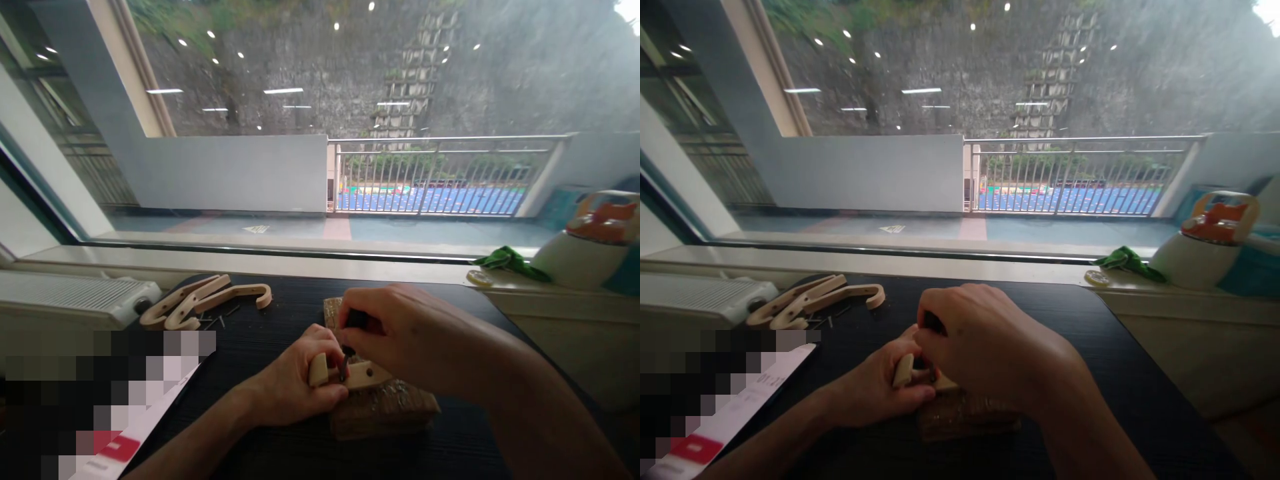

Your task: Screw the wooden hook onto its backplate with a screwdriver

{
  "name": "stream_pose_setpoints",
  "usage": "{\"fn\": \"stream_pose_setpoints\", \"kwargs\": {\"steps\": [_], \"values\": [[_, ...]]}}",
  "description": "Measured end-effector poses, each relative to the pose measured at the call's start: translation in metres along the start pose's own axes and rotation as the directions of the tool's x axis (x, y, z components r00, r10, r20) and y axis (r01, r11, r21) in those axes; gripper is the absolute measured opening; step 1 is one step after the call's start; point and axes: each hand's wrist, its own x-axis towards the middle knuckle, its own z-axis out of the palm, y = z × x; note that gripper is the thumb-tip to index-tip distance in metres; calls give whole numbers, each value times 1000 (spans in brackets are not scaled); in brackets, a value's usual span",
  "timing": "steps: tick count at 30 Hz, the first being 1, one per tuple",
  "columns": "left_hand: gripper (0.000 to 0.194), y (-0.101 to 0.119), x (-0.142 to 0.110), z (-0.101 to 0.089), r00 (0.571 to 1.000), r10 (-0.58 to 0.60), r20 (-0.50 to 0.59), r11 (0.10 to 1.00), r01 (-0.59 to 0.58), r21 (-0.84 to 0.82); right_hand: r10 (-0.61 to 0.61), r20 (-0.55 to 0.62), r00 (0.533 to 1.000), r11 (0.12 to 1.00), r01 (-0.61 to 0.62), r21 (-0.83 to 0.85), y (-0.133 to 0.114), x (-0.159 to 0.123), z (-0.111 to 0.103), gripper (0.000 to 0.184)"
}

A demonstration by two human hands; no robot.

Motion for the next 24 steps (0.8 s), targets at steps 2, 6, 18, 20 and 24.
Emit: {"fn": "stream_pose_setpoints", "kwargs": {"steps": [2, 6, 18, 20, 24], "values": [[7, 0, 0, 0, 1000, -16, 2, 1000, 16, 4, 14, -14, 1000, 1000, -14, -17, -1, 1, 2, 20], [7, 0, -1, 0, 1000, -16, 3, 1000, 16, -5, 42, -55, 998, 998, -45, -51, -4, 2, 7, 19], [15, -5, -3, 0, 1000, 9, -16, 999, -10, -52, 2, -8, 1000, 1000, -2, 23, -13, -4, 6, 9], [15, -5, -3, 0, 1000, 6, -21, 999, -7, -35, 17, -2, 1000, 1000, -17, 27, -12, -4, 5, 9], [11, -4, -2, 1, 1000, -4, -17, 1000, 4, -13, 39, 26, 999, 999, -40, 32, -12, -4, 5, 16]]}}
